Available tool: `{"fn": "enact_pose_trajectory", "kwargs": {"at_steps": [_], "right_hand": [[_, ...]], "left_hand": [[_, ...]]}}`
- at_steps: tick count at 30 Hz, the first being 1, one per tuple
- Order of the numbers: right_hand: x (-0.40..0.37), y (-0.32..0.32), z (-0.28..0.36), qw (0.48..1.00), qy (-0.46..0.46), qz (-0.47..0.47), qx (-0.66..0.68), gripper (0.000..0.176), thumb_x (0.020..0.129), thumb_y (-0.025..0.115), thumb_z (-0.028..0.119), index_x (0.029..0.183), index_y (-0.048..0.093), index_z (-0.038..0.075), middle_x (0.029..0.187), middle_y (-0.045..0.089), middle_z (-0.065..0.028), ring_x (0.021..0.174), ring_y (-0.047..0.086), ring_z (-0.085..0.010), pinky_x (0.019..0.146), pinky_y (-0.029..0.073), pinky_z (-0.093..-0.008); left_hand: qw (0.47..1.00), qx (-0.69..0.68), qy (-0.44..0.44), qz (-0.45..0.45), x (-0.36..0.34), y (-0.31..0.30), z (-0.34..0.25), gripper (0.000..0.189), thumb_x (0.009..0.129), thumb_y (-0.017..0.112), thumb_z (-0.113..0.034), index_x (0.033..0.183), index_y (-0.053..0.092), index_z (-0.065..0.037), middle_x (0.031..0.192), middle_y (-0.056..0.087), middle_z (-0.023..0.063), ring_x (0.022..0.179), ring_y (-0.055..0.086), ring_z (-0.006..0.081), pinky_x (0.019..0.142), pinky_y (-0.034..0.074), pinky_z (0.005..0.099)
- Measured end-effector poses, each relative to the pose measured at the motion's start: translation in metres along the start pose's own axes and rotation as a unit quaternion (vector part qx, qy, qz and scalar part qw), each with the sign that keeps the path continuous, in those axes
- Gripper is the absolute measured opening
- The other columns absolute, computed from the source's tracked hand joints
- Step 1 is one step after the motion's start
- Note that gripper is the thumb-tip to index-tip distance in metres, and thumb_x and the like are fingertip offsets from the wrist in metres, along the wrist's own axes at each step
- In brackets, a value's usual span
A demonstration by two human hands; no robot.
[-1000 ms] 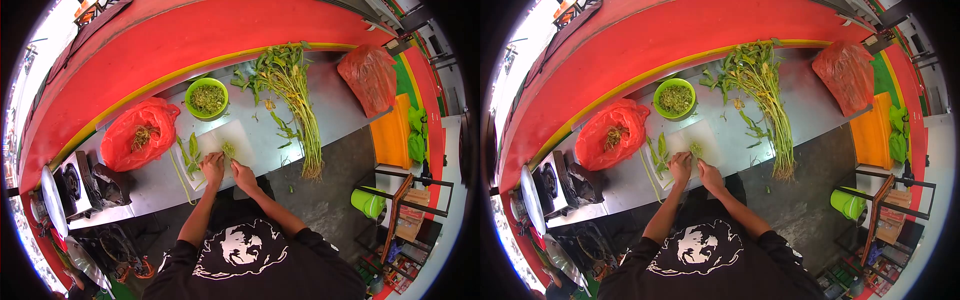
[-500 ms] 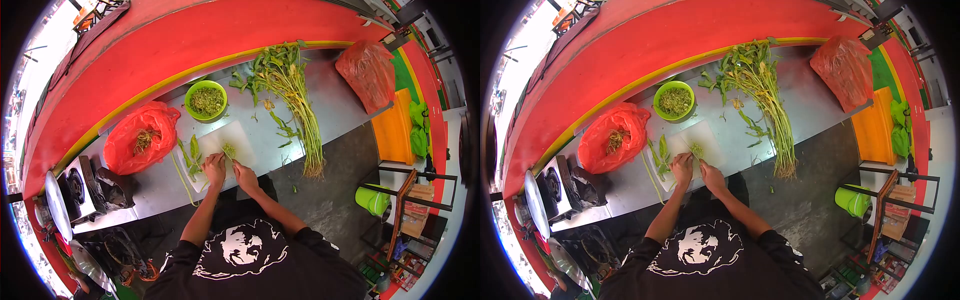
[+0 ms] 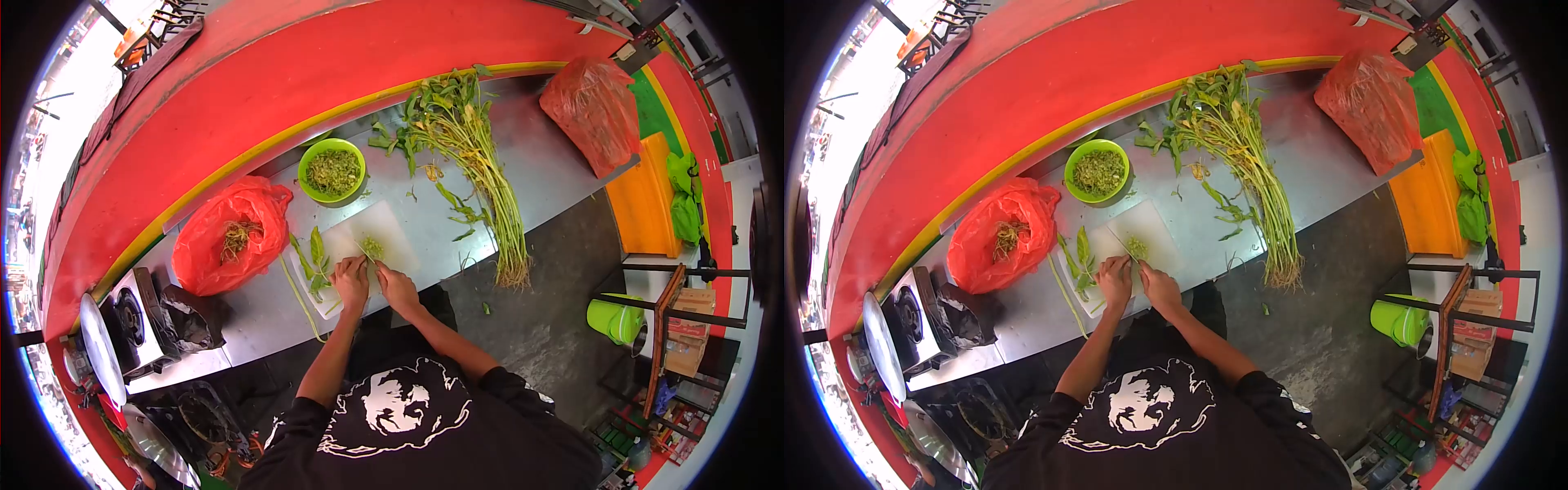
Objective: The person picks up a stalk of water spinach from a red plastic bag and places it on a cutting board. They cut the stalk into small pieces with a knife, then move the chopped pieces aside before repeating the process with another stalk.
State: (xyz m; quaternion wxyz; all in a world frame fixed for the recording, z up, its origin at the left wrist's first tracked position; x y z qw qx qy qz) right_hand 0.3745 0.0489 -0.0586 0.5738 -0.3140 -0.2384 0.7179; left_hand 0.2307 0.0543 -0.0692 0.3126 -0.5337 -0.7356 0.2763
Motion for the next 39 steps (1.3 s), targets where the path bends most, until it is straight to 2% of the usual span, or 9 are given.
{"fn": "enact_pose_trajectory", "kwargs": {"at_steps": [4,6,13,20,24,25,29,35,39], "right_hand": [[0.0,-0.006,0.006,0.999,0.016,-0.006,0.033,0.033,0.103,0.053,0.03,0.131,0.063,0.015,0.085,0.07,-0.0259,0.078,0.068,-0.0469,0.07,0.055,-0.0562],[-0.005,-0.003,0.001,0.999,0.024,0.018,0.012,0.033,0.104,0.051,0.031,0.132,0.062,0.016,0.088,0.071,-0.0238,0.08,0.07,-0.0449,0.072,0.055,-0.0565],[0.002,-0.001,0.005,1.0,0.0,-0.004,0.001,0.032,0.104,0.051,0.031,0.13,0.063,0.016,0.087,0.072,-0.0219,0.078,0.07,-0.0436,0.069,0.056,-0.0549],[-0.009,0.002,-0.005,1.0,0.02,-0.008,-0.002,0.032,0.104,0.051,0.031,0.13,0.063,0.016,0.083,0.07,-0.0228,0.076,0.069,-0.0443,0.068,0.055,-0.055],[0.001,0.006,0.002,1.0,-0.007,-0.016,-0.022,0.034,0.104,0.051,0.032,0.134,0.06,0.017,0.084,0.071,-0.0216,0.076,0.069,-0.0444,0.068,0.056,-0.0552],[0.006,0.007,0.001,0.999,0.025,0.015,-0.019,0.035,0.104,0.051,0.032,0.133,0.062,0.016,0.092,0.072,-0.0224,0.079,0.069,-0.0462,0.07,0.056,-0.0557],[0.009,0.002,0.006,0.999,0.043,0.019,0.011,0.035,0.104,0.05,0.033,0.132,0.062,0.016,0.092,0.071,-0.0246,0.082,0.069,-0.0466,0.073,0.056,-0.0565],[-0.002,0.006,-0.002,1.0,-0.002,-0.019,-0.012,0.034,0.104,0.053,0.031,0.133,0.062,0.016,0.083,0.071,-0.0236,0.076,0.069,-0.0449,0.067,0.056,-0.0553],[0.012,0.004,0.006,1.0,0.012,0.011,-0.014,0.034,0.104,0.052,0.03,0.133,0.062,0.015,0.086,0.071,-0.0231,0.079,0.069,-0.0448,0.068,0.055,-0.0551]], "left_hand": [[1.0,-0.01,-0.006,0.0,0.004,0.0,0.002,0.014,0.087,0.074,-0.017,0.101,0.076,-0.016,0.1,0.072,-0.0002,0.098,0.063,0.023,0.086,0.039,0.0396],[1.0,0.0,-0.003,-0.001,0.008,0.001,0.003,0.014,0.088,0.073,-0.018,0.101,0.076,-0.015,0.1,0.072,0.0004,0.097,0.064,0.0231,0.086,0.039,0.0399],[1.0,-0.009,-0.009,-0.001,0.004,-0.002,0.0,0.015,0.086,0.072,-0.014,0.101,0.077,-0.016,0.098,0.071,-0.0009,0.097,0.063,0.0228,0.087,0.039,0.0409],[1.0,-0.012,-0.003,0.009,0.008,0.0,0.003,0.015,0.087,0.072,-0.014,0.101,0.077,-0.017,0.099,0.071,-0.0004,0.096,0.063,0.0228,0.086,0.039,0.0406],[1.0,-0.011,0.006,-0.001,0.005,-0.002,0.002,0.015,0.087,0.071,-0.013,0.1,0.078,-0.017,0.097,0.07,-0.0005,0.096,0.062,0.0223,0.085,0.039,0.0406],[1.0,-0.006,0.011,0.001,0.004,-0.002,0.001,0.015,0.087,0.071,-0.014,0.1,0.078,-0.017,0.096,0.07,-0.0005,0.095,0.063,0.0224,0.085,0.039,0.0404],[1.0,-0.007,0.012,0.003,0.011,-0.004,0.0,0.014,0.087,0.072,-0.015,0.1,0.078,-0.017,0.095,0.071,-0.0005,0.092,0.064,0.0228,0.084,0.038,0.0398],[1.0,-0.02,0.005,-0.003,0.005,-0.003,0.001,0.014,0.087,0.071,-0.014,0.099,0.077,-0.017,0.096,0.07,0.0002,0.094,0.063,0.0227,0.084,0.038,0.0406],[1.0,-0.014,0.015,0.002,0.002,-0.003,-0.001,0.017,0.086,0.072,-0.015,0.102,0.077,-0.016,0.096,0.07,0.0001,0.095,0.062,0.0225,0.084,0.038,0.0403]]}}
Point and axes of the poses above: each hand's wrist, its own x-axis towards the middle knuckle, its own y-axis out of the palm, z = x × y, the point moved 6 cm from there along x, towards the middle knuckle
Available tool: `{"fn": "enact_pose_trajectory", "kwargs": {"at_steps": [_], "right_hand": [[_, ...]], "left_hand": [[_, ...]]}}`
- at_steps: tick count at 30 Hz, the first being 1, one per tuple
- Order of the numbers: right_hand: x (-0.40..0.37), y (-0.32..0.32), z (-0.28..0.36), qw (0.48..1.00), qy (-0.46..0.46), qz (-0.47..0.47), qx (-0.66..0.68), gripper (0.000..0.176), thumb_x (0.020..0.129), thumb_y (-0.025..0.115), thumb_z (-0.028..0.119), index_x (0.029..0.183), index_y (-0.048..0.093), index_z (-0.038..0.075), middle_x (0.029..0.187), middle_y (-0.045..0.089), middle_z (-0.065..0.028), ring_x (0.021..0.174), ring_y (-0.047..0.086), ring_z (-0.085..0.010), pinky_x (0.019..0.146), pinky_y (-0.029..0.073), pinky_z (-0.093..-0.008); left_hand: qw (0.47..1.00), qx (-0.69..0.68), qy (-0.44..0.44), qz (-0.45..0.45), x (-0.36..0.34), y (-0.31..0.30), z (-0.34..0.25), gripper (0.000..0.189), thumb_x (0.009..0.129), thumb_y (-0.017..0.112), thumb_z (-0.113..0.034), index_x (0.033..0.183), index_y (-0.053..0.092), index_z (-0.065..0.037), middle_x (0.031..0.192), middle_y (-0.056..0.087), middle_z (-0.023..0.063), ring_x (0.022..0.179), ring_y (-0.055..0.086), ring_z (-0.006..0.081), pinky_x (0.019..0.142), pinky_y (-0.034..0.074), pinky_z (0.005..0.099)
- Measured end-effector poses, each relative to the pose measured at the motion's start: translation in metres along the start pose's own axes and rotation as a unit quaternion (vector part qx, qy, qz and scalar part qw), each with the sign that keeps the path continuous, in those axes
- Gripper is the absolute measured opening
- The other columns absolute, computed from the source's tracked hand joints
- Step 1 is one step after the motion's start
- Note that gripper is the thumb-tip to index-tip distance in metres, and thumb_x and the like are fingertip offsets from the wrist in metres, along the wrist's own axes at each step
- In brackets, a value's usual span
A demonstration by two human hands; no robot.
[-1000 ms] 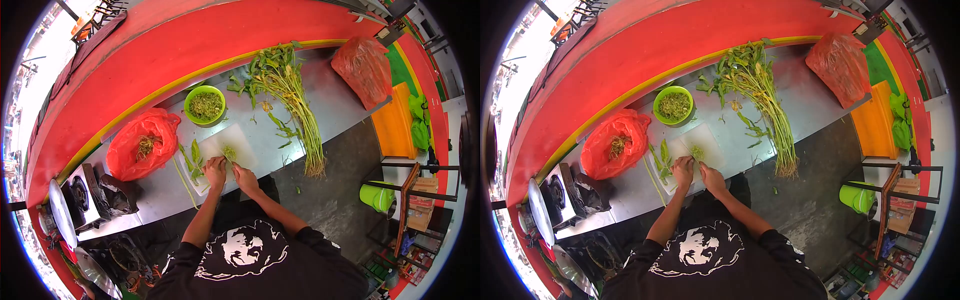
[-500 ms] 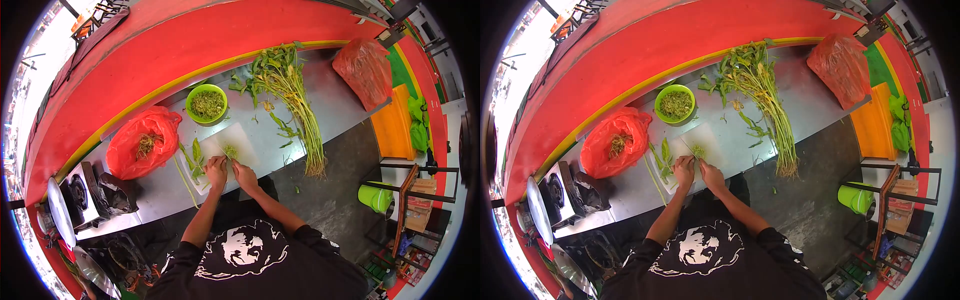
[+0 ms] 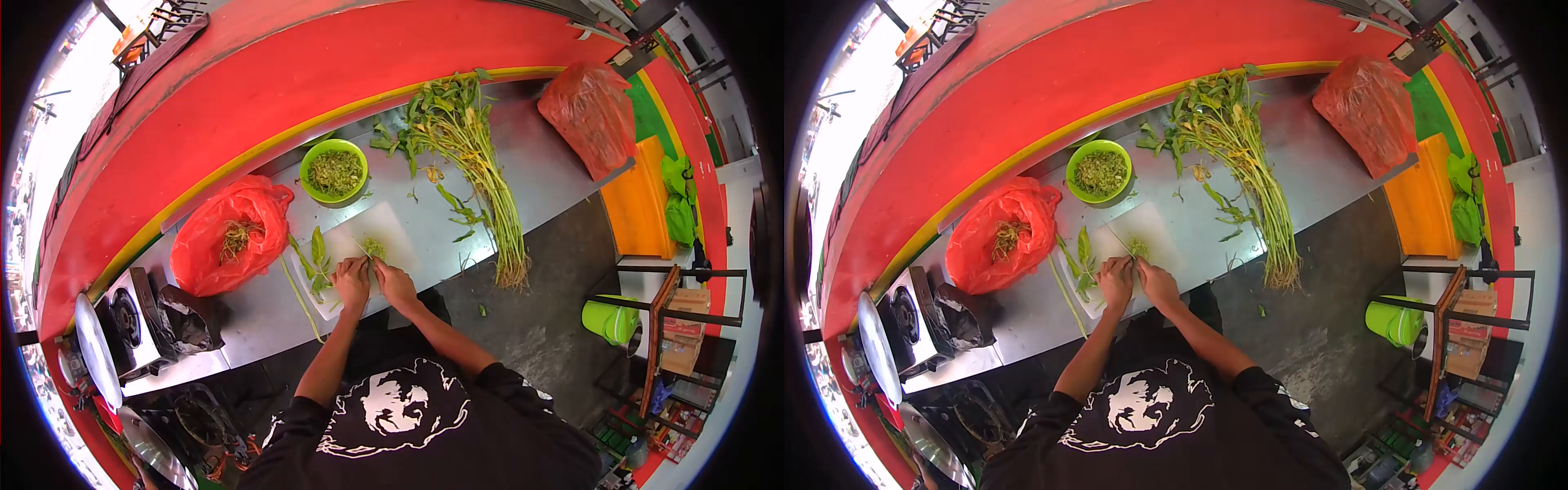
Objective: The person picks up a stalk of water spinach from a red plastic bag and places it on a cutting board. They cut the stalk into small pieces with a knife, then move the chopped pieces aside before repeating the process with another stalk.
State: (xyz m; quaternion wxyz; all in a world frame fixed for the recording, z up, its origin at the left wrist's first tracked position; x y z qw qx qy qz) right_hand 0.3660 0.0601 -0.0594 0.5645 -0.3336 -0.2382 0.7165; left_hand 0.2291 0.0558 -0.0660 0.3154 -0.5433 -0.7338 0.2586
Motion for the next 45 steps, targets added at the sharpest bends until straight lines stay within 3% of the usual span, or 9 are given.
{"fn": "enact_pose_trajectory", "kwargs": {"at_steps": [2,3,32,39,45], "right_hand": [[0.002,0.005,-0.001,1.0,-0.006,-0.006,0.021,0.034,0.105,0.049,0.032,0.133,0.06,0.017,0.087,0.072,-0.0205,0.078,0.07,-0.0446,0.067,0.056,-0.0555],[0.0,0.001,0.002,0.999,-0.005,-0.02,0.042,0.034,0.104,0.051,0.03,0.131,0.063,0.013,0.087,0.071,-0.0235,0.08,0.069,-0.0452,0.069,0.055,-0.0562],[-0.012,-0.001,-0.006,1.0,-0.005,-0.003,-0.01,0.034,0.104,0.053,0.031,0.133,0.061,0.015,0.081,0.07,-0.0235,0.075,0.069,-0.0454,0.064,0.056,-0.0538],[0.003,0.002,-0.001,1.0,0.004,0.018,0.011,0.035,0.105,0.05,0.032,0.131,0.061,0.012,0.086,0.07,-0.0252,0.079,0.068,-0.0464,0.07,0.055,-0.0562],[-0.01,-0.001,-0.006,1.0,0.009,0.014,0.007,0.033,0.104,0.051,0.03,0.132,0.061,0.015,0.086,0.07,-0.0246,0.08,0.069,-0.0456,0.07,0.055,-0.056]], "left_hand": [[1.0,-0.001,-0.014,0.01,0.003,0.002,0.003,0.018,0.086,0.072,-0.014,0.104,0.076,-0.017,0.097,0.071,-0.0002,0.095,0.063,0.0228,0.085,0.038,0.0406],[1.0,-0.001,-0.013,0.011,0.005,0.003,0.004,0.018,0.086,0.072,-0.014,0.104,0.076,-0.017,0.097,0.071,-0.0002,0.095,0.063,0.0228,0.085,0.038,0.0406],[1.0,0.002,-0.02,-0.001,0.008,0.004,0.008,0.01,0.087,0.073,-0.015,0.096,0.076,-0.017,0.095,0.071,-0.0008,0.094,0.064,0.0232,0.084,0.039,0.0421],[0.999,0.024,-0.036,0.008,0.004,0.005,0.005,0.013,0.086,0.075,-0.015,0.098,0.076,-0.017,0.099,0.072,-0.0015,0.097,0.064,0.0224,0.086,0.04,0.0411],[0.999,-0.001,-0.005,-0.036,0.0,0.001,0.003,0.017,0.087,0.072,-0.013,0.102,0.077,-0.017,0.096,0.069,-0.0012,0.095,0.063,0.0221,0.083,0.038,0.0397]]}}
Point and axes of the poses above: each hand's wrist, its own x-axis towards the middle knuckle, its own y-axis out of the palm, z = x × y, the point moved 6 cm from there along x, towards the middle knuckle
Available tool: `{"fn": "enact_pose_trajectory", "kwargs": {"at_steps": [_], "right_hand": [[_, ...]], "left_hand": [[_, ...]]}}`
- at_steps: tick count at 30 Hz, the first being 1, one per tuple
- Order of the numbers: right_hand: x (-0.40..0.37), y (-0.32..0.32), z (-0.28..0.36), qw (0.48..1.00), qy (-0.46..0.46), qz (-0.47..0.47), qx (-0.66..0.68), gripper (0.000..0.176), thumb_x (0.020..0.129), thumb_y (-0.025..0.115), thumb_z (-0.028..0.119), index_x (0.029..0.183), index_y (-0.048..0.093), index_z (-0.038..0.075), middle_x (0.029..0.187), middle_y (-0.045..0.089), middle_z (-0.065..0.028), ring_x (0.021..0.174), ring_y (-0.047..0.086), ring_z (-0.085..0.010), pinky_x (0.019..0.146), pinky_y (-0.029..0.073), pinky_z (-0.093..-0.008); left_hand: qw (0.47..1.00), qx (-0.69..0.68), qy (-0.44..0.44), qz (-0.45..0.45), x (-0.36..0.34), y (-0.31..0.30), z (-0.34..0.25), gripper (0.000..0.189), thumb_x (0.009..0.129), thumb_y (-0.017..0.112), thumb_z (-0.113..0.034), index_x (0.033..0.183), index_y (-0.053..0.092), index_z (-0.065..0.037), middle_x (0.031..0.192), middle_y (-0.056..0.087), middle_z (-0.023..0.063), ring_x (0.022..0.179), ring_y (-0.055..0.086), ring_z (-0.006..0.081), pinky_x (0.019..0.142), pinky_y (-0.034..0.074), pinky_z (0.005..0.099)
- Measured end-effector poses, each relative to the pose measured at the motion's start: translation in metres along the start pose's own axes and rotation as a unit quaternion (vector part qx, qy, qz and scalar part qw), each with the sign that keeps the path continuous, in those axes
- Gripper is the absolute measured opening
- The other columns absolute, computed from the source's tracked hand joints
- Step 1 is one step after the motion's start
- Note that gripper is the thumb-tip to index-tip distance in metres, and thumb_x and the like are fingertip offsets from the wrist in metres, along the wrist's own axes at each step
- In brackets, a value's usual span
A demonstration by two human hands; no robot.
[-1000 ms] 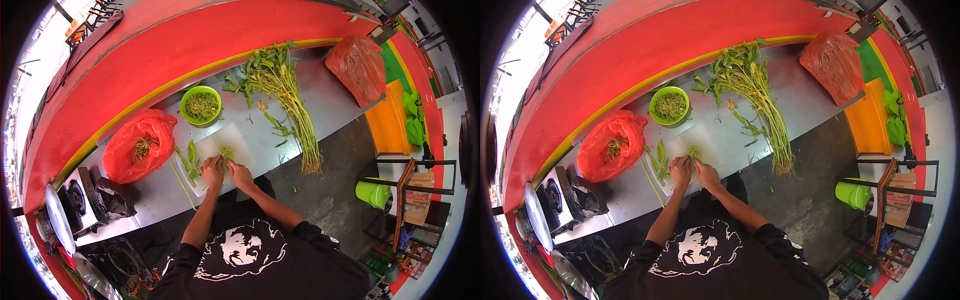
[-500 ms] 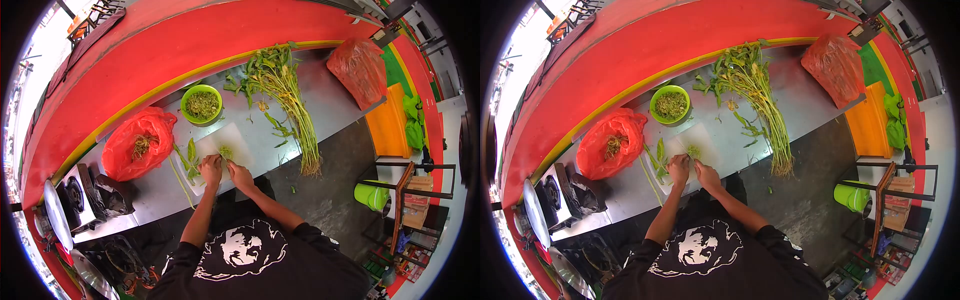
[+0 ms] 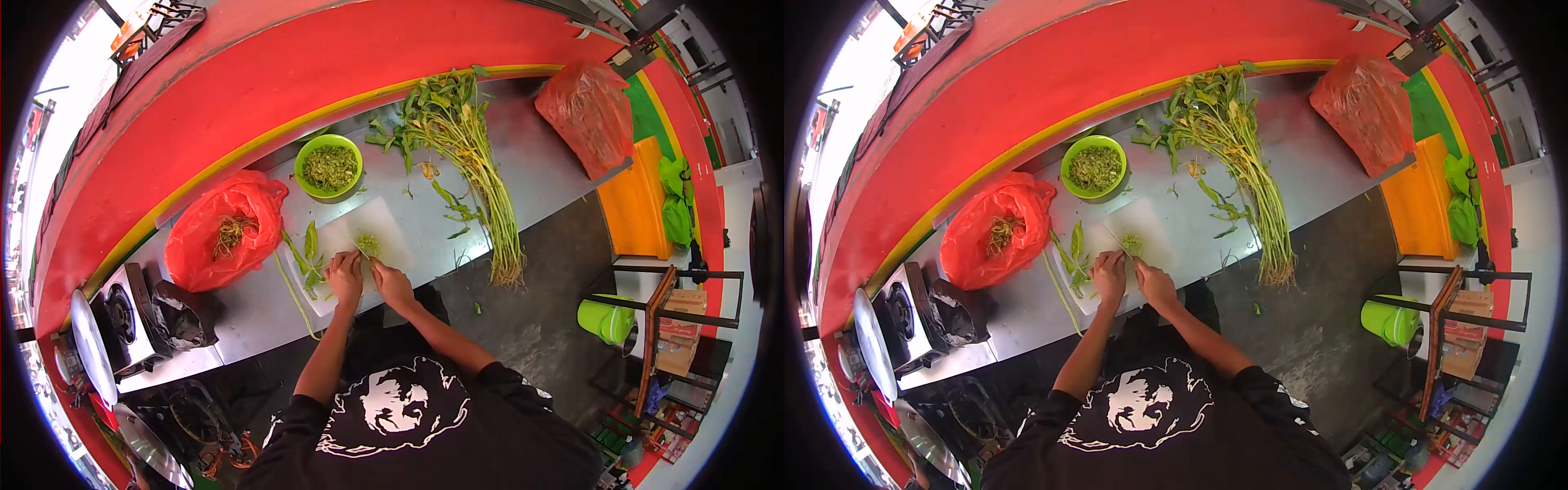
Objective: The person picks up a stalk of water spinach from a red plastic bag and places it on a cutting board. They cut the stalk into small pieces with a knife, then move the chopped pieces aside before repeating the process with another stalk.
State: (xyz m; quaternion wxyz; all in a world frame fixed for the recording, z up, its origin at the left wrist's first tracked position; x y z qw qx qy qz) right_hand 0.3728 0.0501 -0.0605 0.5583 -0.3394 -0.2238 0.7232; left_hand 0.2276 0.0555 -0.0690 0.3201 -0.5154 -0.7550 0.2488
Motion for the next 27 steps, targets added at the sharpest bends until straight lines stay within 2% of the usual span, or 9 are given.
{"fn": "enact_pose_trajectory", "kwargs": {"at_steps": [5,8,12,27], "right_hand": [[0.012,-0.001,0.007,1.0,-0.013,-0.003,0.007,0.034,0.104,0.05,0.031,0.132,0.061,0.015,0.091,0.072,-0.0218,0.08,0.069,-0.0456,0.071,0.056,-0.0554],[0.007,0.003,0.003,1.0,0.004,0.013,-0.003,0.033,0.104,0.051,0.031,0.131,0.061,0.015,0.088,0.071,-0.0242,0.079,0.069,-0.0463,0.07,0.056,-0.0557],[0.002,0.003,0.002,0.999,-0.022,-0.028,0.013,0.033,0.103,0.053,0.029,0.132,0.061,0.016,0.083,0.07,-0.0245,0.075,0.068,-0.0462,0.067,0.056,-0.0552],[0.004,0.001,0.004,1.0,-0.019,-0.014,-0.003,0.033,0.104,0.052,0.031,0.133,0.061,0.018,0.086,0.071,-0.0238,0.078,0.069,-0.0459,0.068,0.056,-0.0557]], "left_hand": [[1.0,0.016,0.001,0.025,0.0,0.0,-0.001,0.018,0.087,0.072,-0.015,0.104,0.077,-0.017,0.096,0.07,-0.0008,0.094,0.063,0.0224,0.083,0.039,0.0405],[1.0,0.013,0.005,0.007,0.003,0.002,0.003,0.012,0.088,0.072,-0.017,0.099,0.076,-0.016,0.095,0.071,-0.0012,0.093,0.063,0.0224,0.082,0.039,0.041],[1.0,0.006,-0.007,0.024,0.0,0.003,0.004,0.012,0.089,0.072,-0.017,0.1,0.076,-0.016,0.095,0.07,-0.0009,0.093,0.063,0.0225,0.083,0.039,0.0409],[1.0,0.005,-0.01,0.004,-0.004,0.0,-0.002,0.014,0.089,0.07,-0.014,0.101,0.075,-0.015,0.097,0.07,0.001,0.095,0.063,0.0229,0.084,0.04,0.0408]]}}
Point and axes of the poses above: each hand's wrist, its own x-axis towards the middle knuckle, its own y-axis out of the palm, z = x × y, the point moved 6 cm from there along x, towards the middle knuckle
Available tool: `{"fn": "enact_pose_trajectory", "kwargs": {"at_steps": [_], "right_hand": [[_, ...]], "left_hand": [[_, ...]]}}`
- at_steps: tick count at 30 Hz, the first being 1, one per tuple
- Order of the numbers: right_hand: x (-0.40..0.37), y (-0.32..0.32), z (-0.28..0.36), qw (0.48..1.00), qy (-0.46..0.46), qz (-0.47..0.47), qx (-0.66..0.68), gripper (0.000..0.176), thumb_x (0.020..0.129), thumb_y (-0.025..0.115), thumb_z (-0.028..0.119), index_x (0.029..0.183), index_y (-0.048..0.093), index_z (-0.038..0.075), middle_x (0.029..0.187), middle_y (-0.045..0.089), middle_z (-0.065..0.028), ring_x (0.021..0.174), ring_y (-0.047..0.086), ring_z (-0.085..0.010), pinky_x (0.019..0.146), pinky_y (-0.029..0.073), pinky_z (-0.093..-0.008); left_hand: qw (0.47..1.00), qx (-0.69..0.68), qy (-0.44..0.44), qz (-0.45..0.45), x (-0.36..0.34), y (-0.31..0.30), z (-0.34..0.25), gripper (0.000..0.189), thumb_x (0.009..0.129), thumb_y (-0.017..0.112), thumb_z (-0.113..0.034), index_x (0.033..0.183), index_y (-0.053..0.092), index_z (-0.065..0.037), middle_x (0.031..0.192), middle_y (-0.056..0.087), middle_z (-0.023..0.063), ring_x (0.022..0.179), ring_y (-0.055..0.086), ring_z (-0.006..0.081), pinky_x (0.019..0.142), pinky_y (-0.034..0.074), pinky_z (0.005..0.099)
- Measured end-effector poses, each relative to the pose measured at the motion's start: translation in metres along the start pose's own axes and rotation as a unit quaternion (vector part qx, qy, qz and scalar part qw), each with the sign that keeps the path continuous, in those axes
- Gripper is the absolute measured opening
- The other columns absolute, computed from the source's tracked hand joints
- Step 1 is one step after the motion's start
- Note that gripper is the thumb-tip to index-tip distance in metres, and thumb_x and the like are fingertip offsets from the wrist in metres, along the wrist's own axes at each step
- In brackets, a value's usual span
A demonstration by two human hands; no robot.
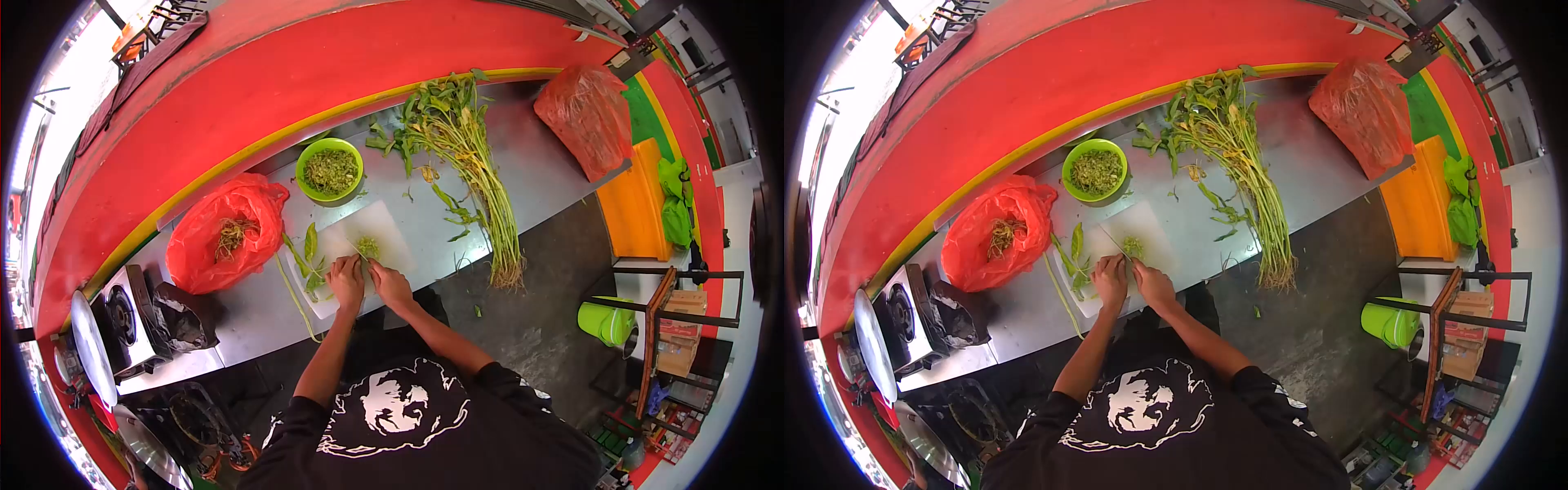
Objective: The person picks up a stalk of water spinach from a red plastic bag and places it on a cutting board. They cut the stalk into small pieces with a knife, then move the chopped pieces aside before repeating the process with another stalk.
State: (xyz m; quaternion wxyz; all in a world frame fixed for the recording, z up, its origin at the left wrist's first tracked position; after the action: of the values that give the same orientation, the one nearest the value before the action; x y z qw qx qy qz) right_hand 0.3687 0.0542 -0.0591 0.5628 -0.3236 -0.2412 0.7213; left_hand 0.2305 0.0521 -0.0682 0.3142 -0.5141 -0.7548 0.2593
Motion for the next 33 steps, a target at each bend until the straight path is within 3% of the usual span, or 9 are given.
{"fn": "enact_pose_trajectory", "kwargs": {"at_steps": [4,10,19,21,33], "right_hand": [[0.003,0.007,-0.002,0.999,0.033,0.031,-0.013,0.033,0.103,0.052,0.031,0.131,0.062,0.016,0.088,0.071,-0.0241,0.08,0.069,-0.0462,0.071,0.056,-0.057],[-0.003,0.005,0.0,1.0,0.008,-0.001,-0.019,0.035,0.103,0.053,0.032,0.133,0.062,0.017,0.083,0.07,-0.0235,0.077,0.069,-0.045,0.068,0.056,-0.055],[0.005,0.008,0.0,0.999,0.018,0.023,0.013,0.036,0.104,0.05,0.031,0.134,0.06,0.014,0.087,0.07,-0.0261,0.08,0.068,-0.0476,0.07,0.055,-0.0573],[-0.001,0.003,0.004,0.998,-0.013,-0.031,0.046,0.035,0.104,0.05,0.031,0.133,0.061,0.014,0.087,0.07,-0.0269,0.081,0.068,-0.0477,0.071,0.055,-0.0571],[0.006,0.011,-0.003,0.999,0.007,0.013,0.028,0.034,0.104,0.05,0.03,0.132,0.061,0.015,0.093,0.07,-0.0255,0.084,0.067,-0.048,0.073,0.055,-0.0575]], "left_hand": [[1.0,0.012,0.01,-0.001,0.002,0.001,0.003,0.015,0.089,0.069,-0.014,0.103,0.075,-0.015,0.097,0.07,0.0016,0.094,0.064,0.0241,0.083,0.04,0.0418],[1.0,0.013,0.013,0.003,0.002,-0.001,0.002,0.016,0.089,0.069,-0.014,0.104,0.074,-0.015,0.098,0.069,0.0021,0.096,0.063,0.0232,0.084,0.039,0.0409],[1.0,0.017,0.003,0.006,-0.005,-0.002,-0.002,0.017,0.091,0.067,-0.015,0.106,0.075,-0.017,0.099,0.067,0.0025,0.096,0.063,0.0236,0.083,0.039,0.0412],[1.0,0.014,0.003,-0.002,-0.001,-0.001,0.0,0.015,0.09,0.068,-0.015,0.104,0.074,-0.017,0.097,0.068,0.0027,0.095,0.064,0.0242,0.083,0.04,0.0415],[1.0,0.011,-0.002,-0.005,0.0,0.001,0.002,0.013,0.09,0.069,-0.016,0.101,0.075,-0.014,0.096,0.069,0.0035,0.096,0.064,0.024,0.082,0.04,0.0416]]}}
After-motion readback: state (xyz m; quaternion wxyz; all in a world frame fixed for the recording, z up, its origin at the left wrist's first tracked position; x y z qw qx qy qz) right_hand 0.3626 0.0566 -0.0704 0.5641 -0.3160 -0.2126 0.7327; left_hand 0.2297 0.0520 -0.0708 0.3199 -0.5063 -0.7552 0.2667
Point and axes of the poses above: each hand's wrist, its own x-axis towards the middle knuckle, its own y-axis out of the palm, z = x × y, the point moved 6 cm from there along x, towards the middle knuckle
